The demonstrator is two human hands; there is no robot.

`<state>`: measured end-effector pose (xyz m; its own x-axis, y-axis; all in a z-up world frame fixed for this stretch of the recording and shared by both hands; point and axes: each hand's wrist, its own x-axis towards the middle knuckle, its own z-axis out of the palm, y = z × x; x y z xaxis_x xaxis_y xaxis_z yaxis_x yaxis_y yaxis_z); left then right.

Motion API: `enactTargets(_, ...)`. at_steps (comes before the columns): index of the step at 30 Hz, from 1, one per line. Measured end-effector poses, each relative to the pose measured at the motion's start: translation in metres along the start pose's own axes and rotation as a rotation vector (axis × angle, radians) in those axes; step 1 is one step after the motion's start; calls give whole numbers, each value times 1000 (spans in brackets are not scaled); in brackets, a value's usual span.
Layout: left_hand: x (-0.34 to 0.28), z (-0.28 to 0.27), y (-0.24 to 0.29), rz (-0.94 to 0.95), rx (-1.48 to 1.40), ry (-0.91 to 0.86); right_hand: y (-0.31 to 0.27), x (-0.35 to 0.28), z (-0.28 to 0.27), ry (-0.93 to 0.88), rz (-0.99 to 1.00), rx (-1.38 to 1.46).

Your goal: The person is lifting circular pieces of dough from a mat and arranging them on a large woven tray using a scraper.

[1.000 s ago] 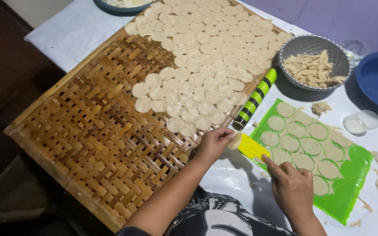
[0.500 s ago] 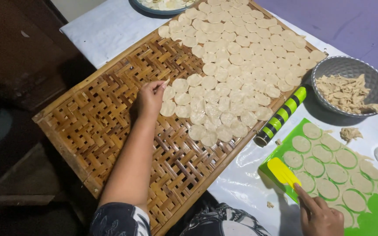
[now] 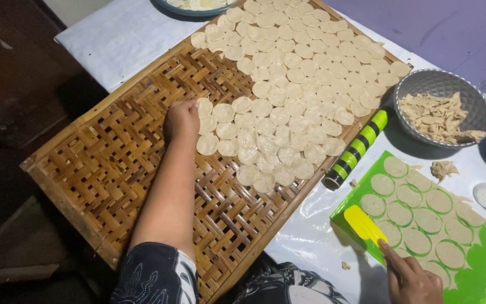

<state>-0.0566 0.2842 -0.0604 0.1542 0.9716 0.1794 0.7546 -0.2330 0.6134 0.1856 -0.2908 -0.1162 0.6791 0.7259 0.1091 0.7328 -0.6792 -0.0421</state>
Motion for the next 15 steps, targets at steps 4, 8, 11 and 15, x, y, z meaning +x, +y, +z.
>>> enactTargets(4,-16,-18,20,-116,-5,-91,-14,-5,-14,-103,126,8)
enactTargets(8,-59,6,25,258,90,80,-14,-12,-34,92,173,102)
enactTargets(11,-125,12,63,526,-36,39,-6,-16,-44,227,262,147)
enactTargets(15,-217,32,92,534,-137,-404,30,-24,-30,305,461,105)
